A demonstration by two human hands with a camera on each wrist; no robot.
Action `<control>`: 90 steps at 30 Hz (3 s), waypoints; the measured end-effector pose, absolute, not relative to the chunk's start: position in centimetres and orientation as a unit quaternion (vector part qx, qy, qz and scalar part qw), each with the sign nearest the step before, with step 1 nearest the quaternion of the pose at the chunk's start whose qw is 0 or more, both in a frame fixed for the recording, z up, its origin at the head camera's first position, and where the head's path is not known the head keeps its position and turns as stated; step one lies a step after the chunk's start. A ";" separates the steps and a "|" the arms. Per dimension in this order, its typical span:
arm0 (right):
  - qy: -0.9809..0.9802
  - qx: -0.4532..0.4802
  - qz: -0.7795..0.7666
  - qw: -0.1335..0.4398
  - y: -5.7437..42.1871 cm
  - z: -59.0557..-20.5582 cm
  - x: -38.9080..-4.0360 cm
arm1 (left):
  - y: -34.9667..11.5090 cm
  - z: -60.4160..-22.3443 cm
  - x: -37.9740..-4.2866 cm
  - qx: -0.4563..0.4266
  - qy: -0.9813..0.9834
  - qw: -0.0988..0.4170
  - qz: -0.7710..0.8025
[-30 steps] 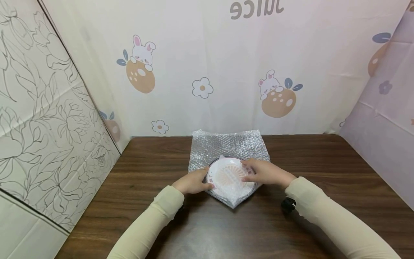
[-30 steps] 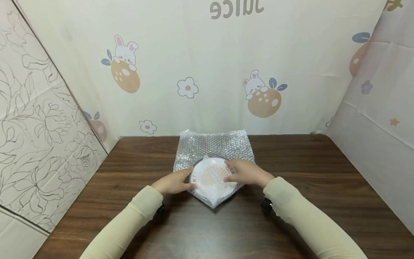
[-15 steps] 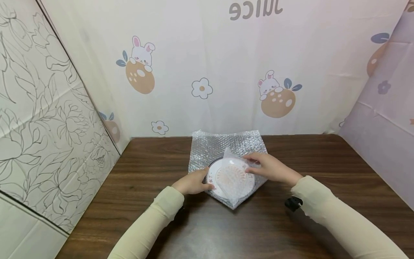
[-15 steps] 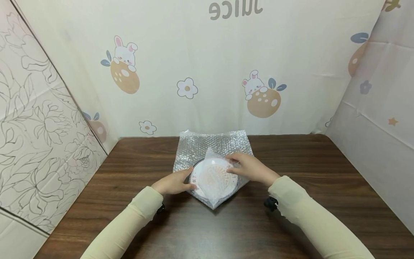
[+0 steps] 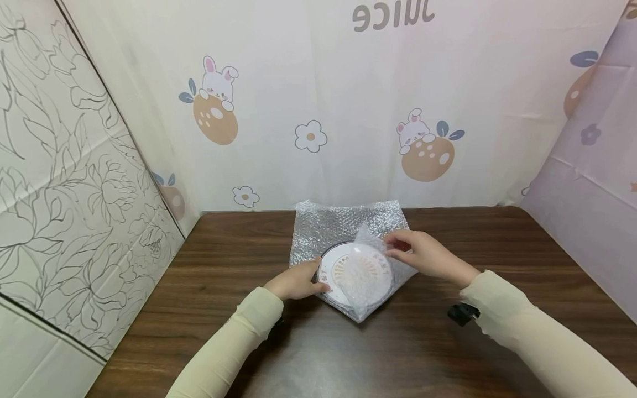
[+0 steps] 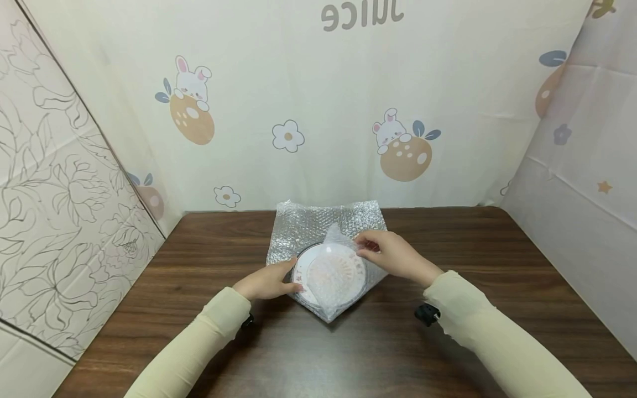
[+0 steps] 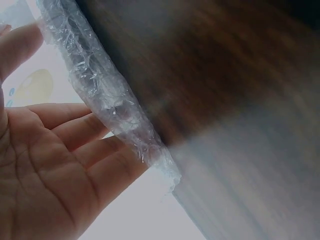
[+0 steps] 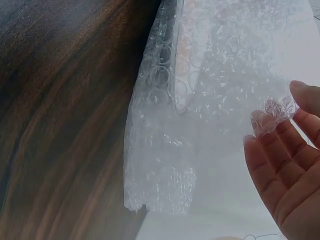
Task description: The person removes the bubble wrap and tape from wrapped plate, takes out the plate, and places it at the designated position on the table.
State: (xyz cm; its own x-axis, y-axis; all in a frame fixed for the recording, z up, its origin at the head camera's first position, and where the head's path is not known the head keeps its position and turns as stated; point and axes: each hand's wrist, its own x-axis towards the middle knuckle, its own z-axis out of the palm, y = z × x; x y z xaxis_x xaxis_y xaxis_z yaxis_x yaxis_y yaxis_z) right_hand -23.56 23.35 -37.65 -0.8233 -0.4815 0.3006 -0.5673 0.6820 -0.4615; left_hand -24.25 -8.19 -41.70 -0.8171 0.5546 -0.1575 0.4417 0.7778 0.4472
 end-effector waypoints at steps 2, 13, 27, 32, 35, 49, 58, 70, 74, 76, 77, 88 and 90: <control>-0.912 0.286 0.283 0.077 23.6 -37.4 -23.4 | -8.2 -41.7 -24.2 0.267 0.932 0.141 0.199; -0.899 0.277 0.334 0.053 25.1 -36.7 -22.3 | -8.3 -41.8 -24.3 0.263 0.933 0.146 0.197; -0.893 0.283 0.349 0.030 27.3 -36.7 -21.0 | -8.3 -41.9 -24.4 0.261 0.933 0.149 0.198; -0.887 0.290 0.358 0.019 28.0 -36.6 -20.7 | -8.3 -42.0 -24.4 0.263 0.933 0.147 0.197; -0.884 0.295 0.363 0.004 28.4 -36.6 -20.6 | -8.3 -42.0 -24.4 0.264 0.933 0.146 0.197; -0.854 0.332 0.376 -0.136 30.7 -37.7 -20.9 | -8.3 -41.9 -24.3 0.253 0.933 0.150 0.206; -0.823 0.351 0.402 -0.195 30.3 -38.5 -20.6 | -8.3 -41.8 -24.2 0.250 0.933 0.154 0.210; -0.826 0.364 0.371 -0.219 29.3 -39.0 -19.6 | -8.3 -41.8 -24.2 0.251 0.933 0.151 0.208; -0.854 0.356 0.323 -0.196 28.9 -39.1 -18.9 | -8.3 -41.8 -24.2 0.251 0.932 0.152 0.211; -0.869 0.351 0.299 -0.177 28.7 -39.2 -18.5 | -8.4 -41.8 -24.2 0.251 0.932 0.153 0.212; -0.874 0.353 0.290 -0.166 28.6 -39.3 -18.4 | -8.4 -41.8 -24.2 0.251 0.932 0.154 0.212; -0.910 0.356 0.188 -0.099 27.9 -40.7 -16.9 | -8.3 -41.9 -24.3 0.252 0.933 0.150 0.209; -0.916 0.343 0.180 -0.107 27.7 -40.8 -16.7 | -8.3 -41.9 -24.3 0.251 0.933 0.150 0.209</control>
